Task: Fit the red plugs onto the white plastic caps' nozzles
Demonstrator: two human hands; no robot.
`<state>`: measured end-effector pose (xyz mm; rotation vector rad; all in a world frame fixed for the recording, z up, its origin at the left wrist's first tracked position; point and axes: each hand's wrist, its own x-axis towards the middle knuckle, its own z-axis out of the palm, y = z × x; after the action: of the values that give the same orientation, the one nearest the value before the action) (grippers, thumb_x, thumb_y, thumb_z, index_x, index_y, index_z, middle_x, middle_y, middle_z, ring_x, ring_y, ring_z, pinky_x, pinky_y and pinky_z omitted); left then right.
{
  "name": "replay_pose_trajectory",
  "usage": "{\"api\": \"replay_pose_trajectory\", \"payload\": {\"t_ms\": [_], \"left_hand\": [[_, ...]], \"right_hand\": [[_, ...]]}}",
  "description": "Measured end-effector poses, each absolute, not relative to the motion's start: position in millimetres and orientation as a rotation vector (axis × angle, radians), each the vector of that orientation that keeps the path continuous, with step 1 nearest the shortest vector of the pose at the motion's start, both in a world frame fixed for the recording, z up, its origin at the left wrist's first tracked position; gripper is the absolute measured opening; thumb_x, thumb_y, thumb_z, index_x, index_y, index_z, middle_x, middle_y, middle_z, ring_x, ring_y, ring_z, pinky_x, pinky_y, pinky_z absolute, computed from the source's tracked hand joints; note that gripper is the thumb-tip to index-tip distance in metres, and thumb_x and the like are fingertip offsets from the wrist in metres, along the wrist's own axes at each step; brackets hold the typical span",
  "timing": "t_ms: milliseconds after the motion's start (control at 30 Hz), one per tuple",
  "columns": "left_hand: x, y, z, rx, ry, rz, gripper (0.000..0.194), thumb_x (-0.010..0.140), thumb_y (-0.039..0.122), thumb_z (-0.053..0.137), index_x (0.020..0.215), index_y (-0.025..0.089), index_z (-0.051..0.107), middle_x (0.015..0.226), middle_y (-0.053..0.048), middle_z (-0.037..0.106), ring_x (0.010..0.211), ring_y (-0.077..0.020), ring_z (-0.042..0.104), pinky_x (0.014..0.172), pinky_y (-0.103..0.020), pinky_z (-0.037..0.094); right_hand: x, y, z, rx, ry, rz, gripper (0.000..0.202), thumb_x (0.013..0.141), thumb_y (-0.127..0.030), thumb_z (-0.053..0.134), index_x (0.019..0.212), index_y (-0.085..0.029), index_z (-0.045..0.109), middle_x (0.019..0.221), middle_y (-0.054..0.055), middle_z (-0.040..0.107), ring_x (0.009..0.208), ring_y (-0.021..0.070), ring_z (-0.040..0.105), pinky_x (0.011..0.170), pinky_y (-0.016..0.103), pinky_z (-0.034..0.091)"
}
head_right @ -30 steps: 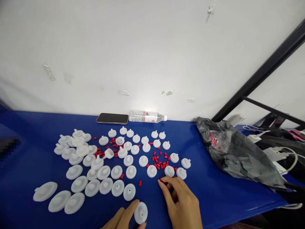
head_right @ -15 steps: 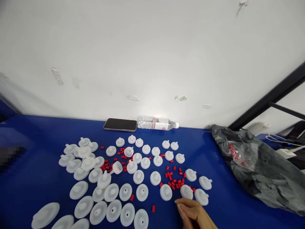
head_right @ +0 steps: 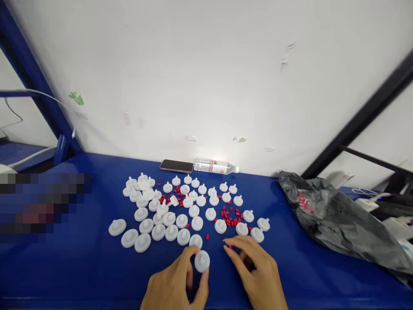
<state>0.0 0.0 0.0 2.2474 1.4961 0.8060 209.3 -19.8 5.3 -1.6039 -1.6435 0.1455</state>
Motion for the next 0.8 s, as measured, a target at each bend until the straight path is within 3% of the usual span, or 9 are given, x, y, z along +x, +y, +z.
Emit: {"api": "replay_pose_trajectory", "payload": {"t_ms": [133, 367, 667, 800], "left_hand": [[-2.0, -2.2, 0.8, 2.278, 1.573, 0.816, 0.031, 0.094, 0.027, 0.051, 0.122, 0.024, 0.065, 0.077, 0.000, 0.073, 0.064, -0.0182, 0.071, 0.065, -0.029, 0.051], [-1.7, 0.3, -4.6, 2.387, 1.548, 0.878, 0.030, 0.092, 0.020, 0.055, 0.119, 0.024, 0.068, 0.097, -0.002, 0.080, 0.076, -0.0192, 0.076, 0.070, -0.028, 0.052], [-4.0, -3.5, 3.2, 2.402, 1.497, 0.795, 0.026, 0.097, 0.022, 0.048, 0.116, 0.024, 0.066, 0.103, -0.003, 0.078, 0.088, -0.0210, 0.076, 0.071, -0.029, 0.050], [-5.4, -2.9, 7.1, 2.424, 1.485, 0.746, 0.025, 0.095, 0.022, 0.050, 0.114, 0.025, 0.066, 0.086, -0.001, 0.074, 0.074, -0.0200, 0.073, 0.065, -0.029, 0.047]], "right_hand": [[200.8, -19.2, 6.3, -1.564, -1.571, 0.230, 0.018, 0.094, -0.041, 0.070, 0.096, -0.026, 0.079, 0.096, 0.001, 0.078, 0.054, 0.0119, 0.061, 0.055, 0.022, 0.053], [200.0, -16.3, 2.6, -1.621, -1.543, 0.316, 0.015, 0.091, -0.040, 0.071, 0.091, -0.027, 0.079, 0.071, -0.003, 0.071, 0.054, 0.0132, 0.057, 0.057, 0.023, 0.048], [189.8, -21.9, 19.2, -1.646, -1.580, 0.333, 0.020, 0.092, -0.040, 0.071, 0.090, -0.022, 0.080, 0.070, -0.001, 0.070, 0.057, 0.0136, 0.057, 0.061, 0.024, 0.049], [189.1, -22.2, 21.1, -1.646, -1.555, 0.404, 0.020, 0.093, -0.040, 0.070, 0.091, -0.022, 0.079, 0.070, -0.001, 0.071, 0.056, 0.0134, 0.057, 0.059, 0.024, 0.048]]}}
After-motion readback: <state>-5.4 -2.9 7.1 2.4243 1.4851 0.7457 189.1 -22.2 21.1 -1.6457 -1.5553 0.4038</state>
